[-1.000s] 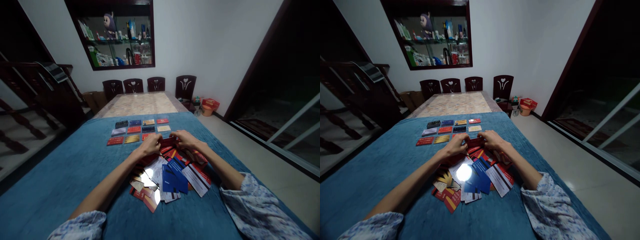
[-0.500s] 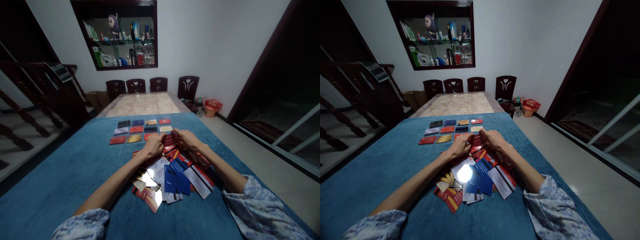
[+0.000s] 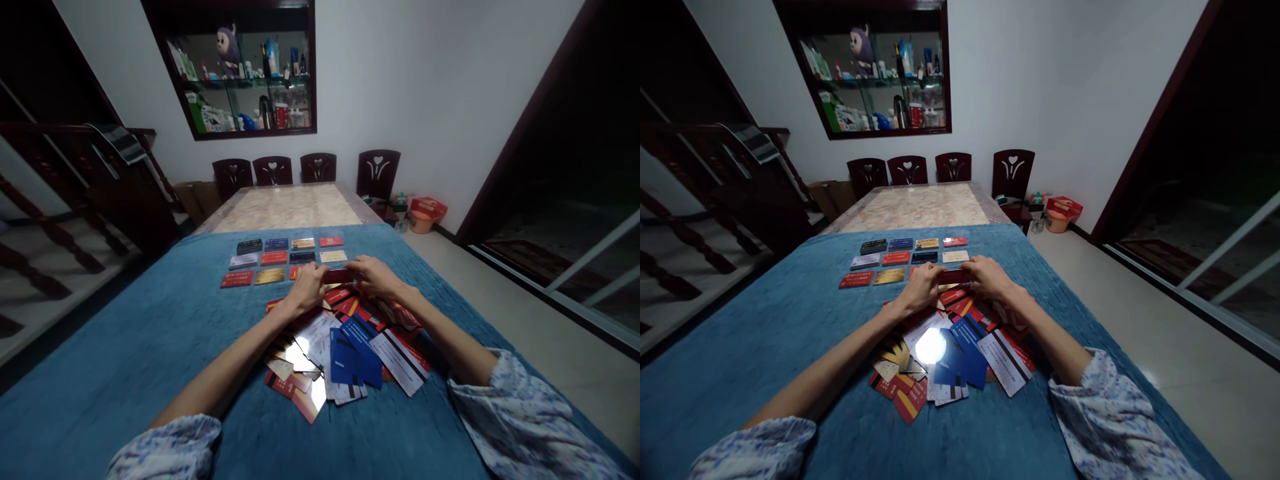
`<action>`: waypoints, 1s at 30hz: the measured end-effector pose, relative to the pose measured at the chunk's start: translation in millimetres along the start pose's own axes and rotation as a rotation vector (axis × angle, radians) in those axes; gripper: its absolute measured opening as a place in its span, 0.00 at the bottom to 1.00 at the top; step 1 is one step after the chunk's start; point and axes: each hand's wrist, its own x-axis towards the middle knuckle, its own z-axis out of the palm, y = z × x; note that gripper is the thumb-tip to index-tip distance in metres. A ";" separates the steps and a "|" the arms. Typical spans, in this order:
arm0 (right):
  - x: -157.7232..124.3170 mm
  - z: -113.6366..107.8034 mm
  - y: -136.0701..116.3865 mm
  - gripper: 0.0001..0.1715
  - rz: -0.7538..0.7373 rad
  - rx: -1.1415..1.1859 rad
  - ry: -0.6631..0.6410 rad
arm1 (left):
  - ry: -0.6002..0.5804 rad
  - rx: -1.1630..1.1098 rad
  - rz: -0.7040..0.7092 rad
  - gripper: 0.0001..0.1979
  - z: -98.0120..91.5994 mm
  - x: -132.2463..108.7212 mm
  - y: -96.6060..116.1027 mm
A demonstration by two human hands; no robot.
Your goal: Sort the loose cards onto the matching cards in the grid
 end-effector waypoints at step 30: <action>-0.3 1.5 9.7 0.24 -0.077 0.176 0.188 | 0.027 0.137 0.101 0.23 -29.5 -4.1 7.9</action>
